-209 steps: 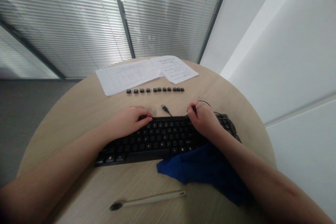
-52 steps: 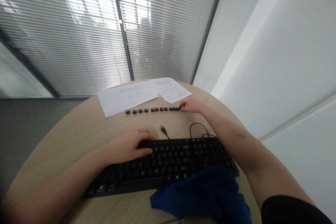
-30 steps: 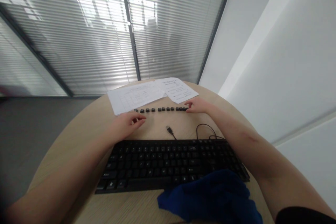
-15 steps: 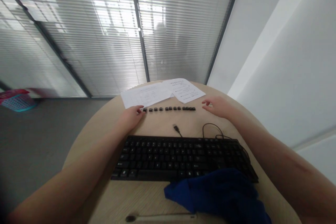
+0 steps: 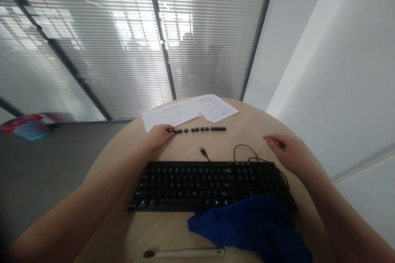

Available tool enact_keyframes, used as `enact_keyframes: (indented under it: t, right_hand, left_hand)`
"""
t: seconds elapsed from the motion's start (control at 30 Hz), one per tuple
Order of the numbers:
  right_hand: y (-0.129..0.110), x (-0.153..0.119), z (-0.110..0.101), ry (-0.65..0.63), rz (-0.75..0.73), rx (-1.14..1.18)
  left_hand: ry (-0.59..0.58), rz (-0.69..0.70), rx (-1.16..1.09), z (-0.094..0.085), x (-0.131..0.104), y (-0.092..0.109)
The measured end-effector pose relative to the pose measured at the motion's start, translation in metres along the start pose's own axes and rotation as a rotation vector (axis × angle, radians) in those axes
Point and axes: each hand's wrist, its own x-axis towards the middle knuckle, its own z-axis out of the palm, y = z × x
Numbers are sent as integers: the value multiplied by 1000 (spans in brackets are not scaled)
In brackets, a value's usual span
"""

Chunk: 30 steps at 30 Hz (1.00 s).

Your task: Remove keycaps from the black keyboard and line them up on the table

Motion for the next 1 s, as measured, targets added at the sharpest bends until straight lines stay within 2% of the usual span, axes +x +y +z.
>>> enact_keyframes:
  t: [0.2,0.6,1.0]
  right_hand:
    - [20,-7,14,17,9,-69]
    - [3,-9,17,39,47,44]
    - [8,-9,23,17,19,68]
  left_hand:
    - [5,-4,-44,6,6,-4]
    - [2,-3,-111,7,16,-4]
    - [-65,-10,-77,-1,19,-6]
